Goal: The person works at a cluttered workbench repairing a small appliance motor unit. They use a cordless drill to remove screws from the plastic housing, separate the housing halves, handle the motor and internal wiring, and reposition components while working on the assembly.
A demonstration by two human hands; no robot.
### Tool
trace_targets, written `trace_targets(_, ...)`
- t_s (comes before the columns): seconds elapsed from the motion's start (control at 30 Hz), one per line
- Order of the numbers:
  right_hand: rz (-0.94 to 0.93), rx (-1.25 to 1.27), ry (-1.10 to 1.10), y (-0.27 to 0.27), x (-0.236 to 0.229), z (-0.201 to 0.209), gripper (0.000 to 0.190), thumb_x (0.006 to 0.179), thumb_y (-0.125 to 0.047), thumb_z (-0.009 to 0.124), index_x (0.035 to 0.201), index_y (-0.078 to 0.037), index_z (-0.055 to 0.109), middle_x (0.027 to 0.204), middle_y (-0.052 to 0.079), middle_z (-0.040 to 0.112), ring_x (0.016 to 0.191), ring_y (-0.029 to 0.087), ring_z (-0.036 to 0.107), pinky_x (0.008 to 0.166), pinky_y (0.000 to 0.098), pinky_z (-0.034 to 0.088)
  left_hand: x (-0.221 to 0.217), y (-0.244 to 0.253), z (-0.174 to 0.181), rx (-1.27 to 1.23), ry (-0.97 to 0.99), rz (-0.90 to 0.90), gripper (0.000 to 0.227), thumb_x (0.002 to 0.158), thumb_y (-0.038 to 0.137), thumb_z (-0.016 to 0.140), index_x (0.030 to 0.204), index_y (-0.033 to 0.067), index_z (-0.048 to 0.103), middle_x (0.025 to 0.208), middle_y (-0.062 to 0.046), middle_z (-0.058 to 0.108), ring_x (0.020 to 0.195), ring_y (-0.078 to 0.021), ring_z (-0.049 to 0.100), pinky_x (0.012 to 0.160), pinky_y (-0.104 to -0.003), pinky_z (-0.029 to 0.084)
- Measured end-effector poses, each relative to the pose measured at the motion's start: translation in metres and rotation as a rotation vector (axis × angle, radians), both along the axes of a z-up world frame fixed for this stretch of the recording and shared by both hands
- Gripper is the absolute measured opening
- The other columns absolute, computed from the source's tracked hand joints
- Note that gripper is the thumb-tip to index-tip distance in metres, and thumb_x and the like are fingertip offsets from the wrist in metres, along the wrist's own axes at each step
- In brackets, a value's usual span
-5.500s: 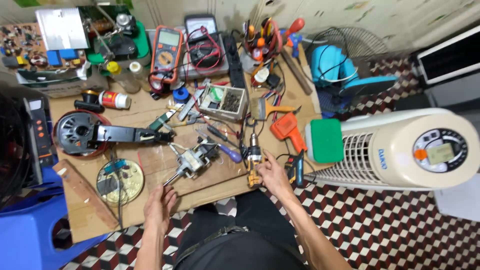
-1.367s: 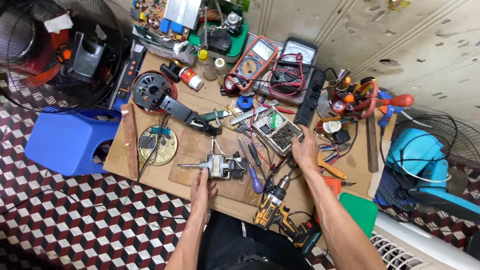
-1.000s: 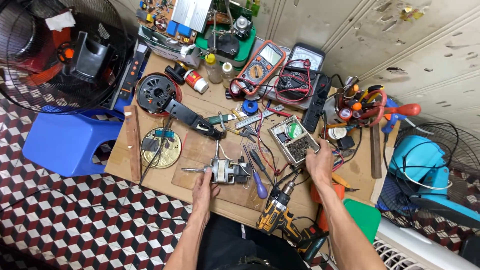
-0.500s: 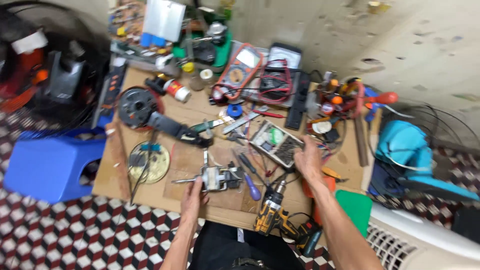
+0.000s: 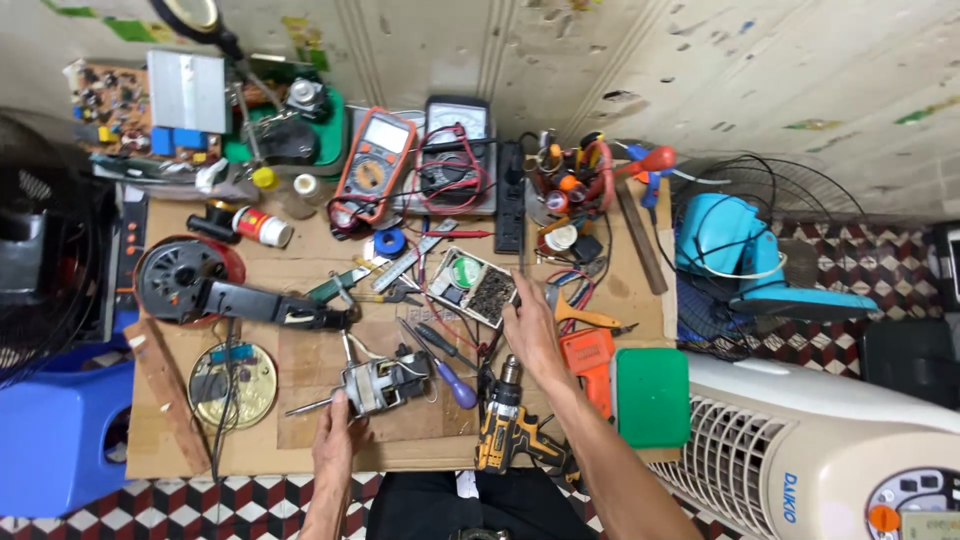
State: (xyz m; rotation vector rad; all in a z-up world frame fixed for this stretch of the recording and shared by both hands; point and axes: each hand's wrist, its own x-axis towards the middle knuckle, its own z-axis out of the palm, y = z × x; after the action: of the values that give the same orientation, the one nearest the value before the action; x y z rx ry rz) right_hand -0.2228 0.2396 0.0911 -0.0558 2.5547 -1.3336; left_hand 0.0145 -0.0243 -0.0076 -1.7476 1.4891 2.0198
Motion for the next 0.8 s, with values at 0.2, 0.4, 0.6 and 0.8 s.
trace_targets(0.2, -0.274, 0.020, -0.164, 0.060, 0.012, 0.012, 0.057, 0.095, -0.019, 0.059, 0.150, -0.009, 0.045, 0.117, 0.014, 0.072, 0.101, 0.021, 0.071, 0.085, 0.0331, 0.058, 0.000, 0.002, -0.001, -0.058, -0.006, -0.007, 0.077, 0.093, 0.060, 0.057, 0.146, 0.0029, 0.052, 0.113, -0.013, 0.069, 0.094, -0.0240, 0.069, 0.081, -0.038, 0.056)
trace_targets(0.4, -0.378, -0.112, 0.102, 0.112, -0.047, 0.015, 0.042, 0.101, -0.022, 0.061, 0.139, -0.003, 0.059, 0.101, 0.012, 0.076, 0.092, 0.020, 0.071, 0.081, 0.0325, 0.056, 0.003, 0.012, -0.011, -0.397, 0.041, 0.201, 0.073, 0.096, 0.043, 0.070, 0.143, -0.0066, 0.045, 0.102, -0.016, 0.064, 0.085, -0.0224, 0.063, 0.073, -0.041, 0.055)
trace_targets(0.6, -0.365, -0.186, 0.299, 0.132, -0.106, 0.008, 0.040, 0.098, -0.019, 0.059, 0.136, -0.005, 0.061, 0.104, 0.009, 0.074, 0.094, 0.020, 0.072, 0.082, 0.0334, 0.058, -0.031, 0.058, 0.008, -0.992, 0.224, -0.069, 0.047, 0.101, 0.030, 0.069, 0.133, -0.0048, 0.063, 0.117, -0.020, 0.070, 0.101, -0.0232, 0.065, 0.090, -0.037, 0.054)
trace_targets(0.8, -0.082, 0.024, 0.619, 0.091, -0.129, 0.062, 0.047, 0.098, -0.021, 0.068, 0.139, -0.001, 0.058, 0.120, 0.020, 0.069, 0.103, 0.033, 0.068, 0.084, 0.0407, 0.054, -0.245, 0.157, 0.171, -0.598, 0.261, -0.661, 0.056, 0.096, 0.034, 0.060, 0.146, 0.0113, 0.052, 0.142, -0.015, 0.059, 0.117, -0.0287, 0.064, 0.091, -0.042, 0.056)
